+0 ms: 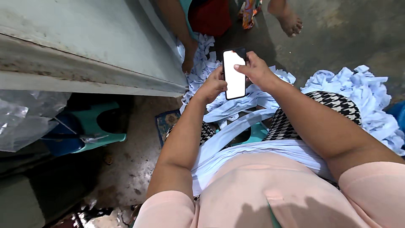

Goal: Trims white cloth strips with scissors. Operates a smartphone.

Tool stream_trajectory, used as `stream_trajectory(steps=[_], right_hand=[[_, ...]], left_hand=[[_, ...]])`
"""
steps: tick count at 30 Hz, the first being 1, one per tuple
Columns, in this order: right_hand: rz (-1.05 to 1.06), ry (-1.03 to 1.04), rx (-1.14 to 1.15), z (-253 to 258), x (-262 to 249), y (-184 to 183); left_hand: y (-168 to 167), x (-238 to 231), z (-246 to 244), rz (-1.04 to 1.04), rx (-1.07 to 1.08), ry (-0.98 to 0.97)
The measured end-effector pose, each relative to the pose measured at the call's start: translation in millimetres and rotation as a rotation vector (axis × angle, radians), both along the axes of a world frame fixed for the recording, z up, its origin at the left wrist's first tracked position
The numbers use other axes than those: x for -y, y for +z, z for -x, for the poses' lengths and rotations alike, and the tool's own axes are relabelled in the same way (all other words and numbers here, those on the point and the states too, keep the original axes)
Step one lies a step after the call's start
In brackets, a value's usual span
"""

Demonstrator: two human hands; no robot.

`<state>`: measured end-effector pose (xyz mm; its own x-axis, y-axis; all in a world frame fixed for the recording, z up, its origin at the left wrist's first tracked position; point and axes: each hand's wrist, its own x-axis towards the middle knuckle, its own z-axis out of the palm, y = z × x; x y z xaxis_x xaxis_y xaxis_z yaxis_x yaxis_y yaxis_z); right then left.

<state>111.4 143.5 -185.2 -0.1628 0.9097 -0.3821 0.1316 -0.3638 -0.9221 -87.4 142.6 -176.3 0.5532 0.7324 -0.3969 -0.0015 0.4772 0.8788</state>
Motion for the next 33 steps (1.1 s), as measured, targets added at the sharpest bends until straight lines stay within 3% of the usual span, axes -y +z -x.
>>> stream_trajectory(steps=[33], right_hand=[[0.038,0.006,0.073,-0.6,-1.0,-0.2]], left_hand=[[-2.2,0.4,1.1,-0.028,0.003,-0.025]])
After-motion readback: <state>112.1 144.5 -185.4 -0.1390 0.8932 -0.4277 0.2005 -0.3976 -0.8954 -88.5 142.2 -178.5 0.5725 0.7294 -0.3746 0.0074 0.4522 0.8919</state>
